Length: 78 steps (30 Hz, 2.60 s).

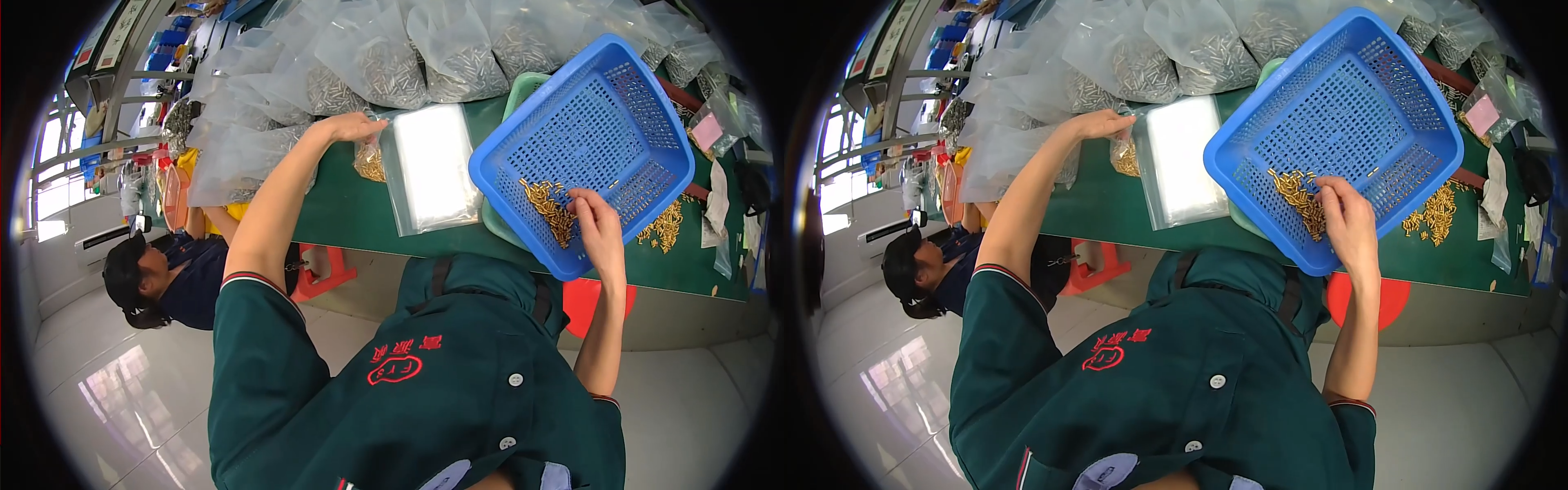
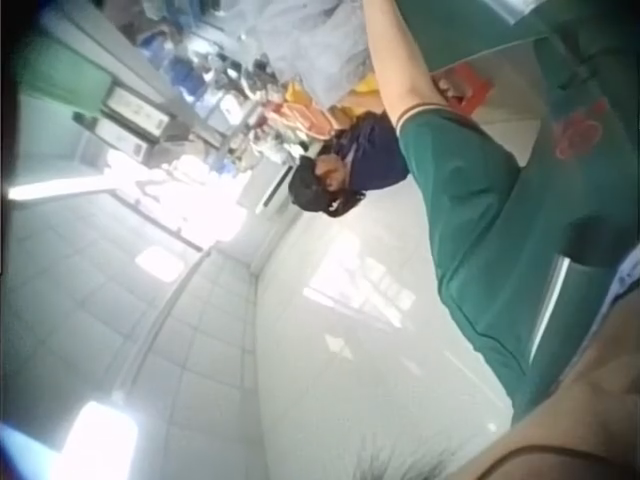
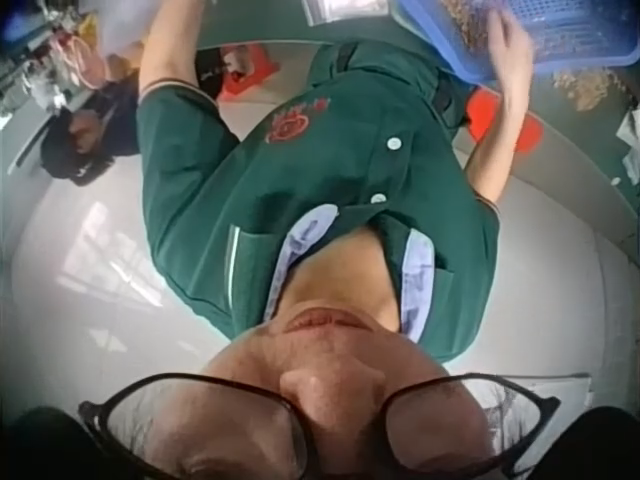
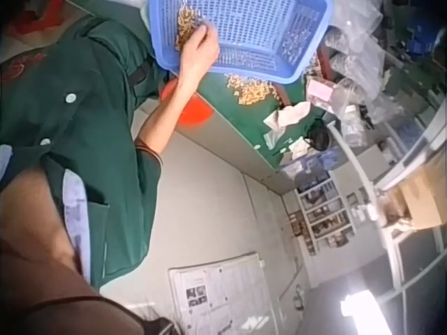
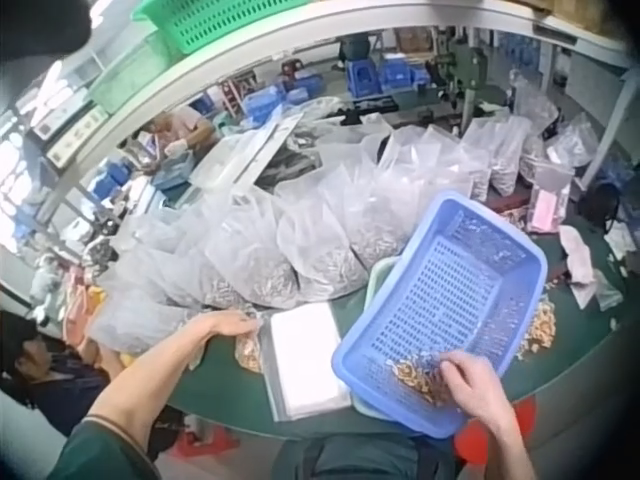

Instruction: Sorting small gold-colored hardware components from a basket and placing them into individual plastic bags.

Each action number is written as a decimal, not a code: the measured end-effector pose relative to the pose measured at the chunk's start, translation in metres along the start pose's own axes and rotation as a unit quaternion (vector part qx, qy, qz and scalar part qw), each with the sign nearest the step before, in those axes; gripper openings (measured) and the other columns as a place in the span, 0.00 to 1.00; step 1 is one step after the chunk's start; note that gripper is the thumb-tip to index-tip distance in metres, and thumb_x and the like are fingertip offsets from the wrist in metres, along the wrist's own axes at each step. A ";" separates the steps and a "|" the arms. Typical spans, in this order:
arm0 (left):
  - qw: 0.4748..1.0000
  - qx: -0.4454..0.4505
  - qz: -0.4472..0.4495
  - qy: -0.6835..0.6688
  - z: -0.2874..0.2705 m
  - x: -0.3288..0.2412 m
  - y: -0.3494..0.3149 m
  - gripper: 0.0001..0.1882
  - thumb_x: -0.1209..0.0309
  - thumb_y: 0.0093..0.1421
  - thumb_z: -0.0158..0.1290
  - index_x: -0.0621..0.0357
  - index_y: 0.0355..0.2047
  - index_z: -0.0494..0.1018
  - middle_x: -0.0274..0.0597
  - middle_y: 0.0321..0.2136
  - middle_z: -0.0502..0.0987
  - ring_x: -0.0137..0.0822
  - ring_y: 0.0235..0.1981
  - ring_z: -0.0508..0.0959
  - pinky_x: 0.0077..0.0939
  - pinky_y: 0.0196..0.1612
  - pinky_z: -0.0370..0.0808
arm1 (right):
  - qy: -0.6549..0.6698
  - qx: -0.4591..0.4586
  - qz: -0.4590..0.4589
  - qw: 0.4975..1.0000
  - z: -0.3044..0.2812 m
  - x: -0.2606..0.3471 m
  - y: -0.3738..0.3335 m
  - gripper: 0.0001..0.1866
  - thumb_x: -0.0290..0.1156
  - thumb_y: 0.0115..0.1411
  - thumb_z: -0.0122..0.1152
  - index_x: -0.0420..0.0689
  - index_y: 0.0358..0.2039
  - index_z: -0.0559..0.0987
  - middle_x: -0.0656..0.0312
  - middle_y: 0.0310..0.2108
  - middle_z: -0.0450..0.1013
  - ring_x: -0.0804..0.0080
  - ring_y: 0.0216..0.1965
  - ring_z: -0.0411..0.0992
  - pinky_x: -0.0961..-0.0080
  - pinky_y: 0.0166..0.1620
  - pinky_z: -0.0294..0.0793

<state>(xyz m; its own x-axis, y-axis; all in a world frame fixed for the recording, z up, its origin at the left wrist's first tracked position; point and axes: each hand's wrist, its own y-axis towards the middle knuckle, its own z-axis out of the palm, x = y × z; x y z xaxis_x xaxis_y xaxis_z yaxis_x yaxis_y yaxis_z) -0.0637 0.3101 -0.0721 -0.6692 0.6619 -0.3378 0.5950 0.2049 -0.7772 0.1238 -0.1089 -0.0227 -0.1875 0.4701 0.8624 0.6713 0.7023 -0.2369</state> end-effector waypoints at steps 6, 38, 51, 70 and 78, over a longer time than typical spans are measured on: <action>1.000 -0.009 -0.009 -0.026 -0.001 0.001 -0.003 0.33 0.42 0.55 0.37 0.65 0.23 0.73 0.41 0.22 0.74 0.31 0.28 0.73 0.26 0.37 0.69 | -0.252 0.031 -0.072 0.964 0.012 -0.020 0.003 0.12 0.24 0.51 0.47 0.39 0.37 0.71 0.49 0.31 0.68 0.50 0.33 0.68 0.61 0.37 0.67; 0.886 0.050 0.102 -0.449 0.175 -0.213 -0.069 0.20 0.61 0.57 0.46 0.69 0.21 0.70 0.41 0.15 0.73 0.25 0.15 0.71 0.17 0.20 0.69 | -0.293 0.070 0.017 0.953 0.052 -0.021 0.011 0.17 0.38 0.53 0.51 0.36 0.35 0.67 0.43 0.32 0.68 0.47 0.32 0.69 0.58 0.36 0.69; 0.894 0.068 0.158 -0.414 0.162 -0.213 -0.085 0.18 0.61 0.59 0.44 0.67 0.25 0.71 0.38 0.17 0.73 0.23 0.19 0.70 0.15 0.23 0.67 | 0.042 0.065 0.084 0.993 0.051 -0.046 0.025 0.09 0.30 0.52 0.52 0.36 0.29 0.72 0.60 0.18 0.69 0.73 0.21 0.67 0.77 0.27 0.66; 0.303 0.232 0.199 -0.903 0.131 -0.299 -0.042 0.21 0.66 0.62 0.29 0.70 0.48 0.59 0.55 0.52 0.59 0.42 0.53 0.61 0.34 0.58 0.55 | 0.380 0.049 0.046 0.922 -0.024 0.047 -0.007 0.12 0.31 0.59 0.45 0.36 0.33 0.74 0.72 0.16 0.60 0.89 0.17 0.54 0.90 0.20 0.52; 0.302 0.267 0.237 -0.884 0.123 -0.293 -0.053 0.21 0.70 0.59 0.36 0.70 0.51 0.55 0.55 0.53 0.57 0.44 0.56 0.57 0.36 0.58 0.55 | 0.680 0.071 0.045 0.728 -0.042 0.025 -0.008 0.15 0.33 0.61 0.42 0.34 0.41 0.68 0.74 0.14 0.52 0.89 0.13 0.47 0.90 0.15 0.46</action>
<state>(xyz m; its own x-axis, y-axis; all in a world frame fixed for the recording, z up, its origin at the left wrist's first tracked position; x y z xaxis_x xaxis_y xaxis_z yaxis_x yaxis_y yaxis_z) 0.0463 0.0162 0.0024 -0.0382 -0.9903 0.1336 0.9699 -0.0690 -0.2337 0.1440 -0.1251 0.0192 0.8009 -0.3803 0.4626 0.5388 0.7946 -0.2796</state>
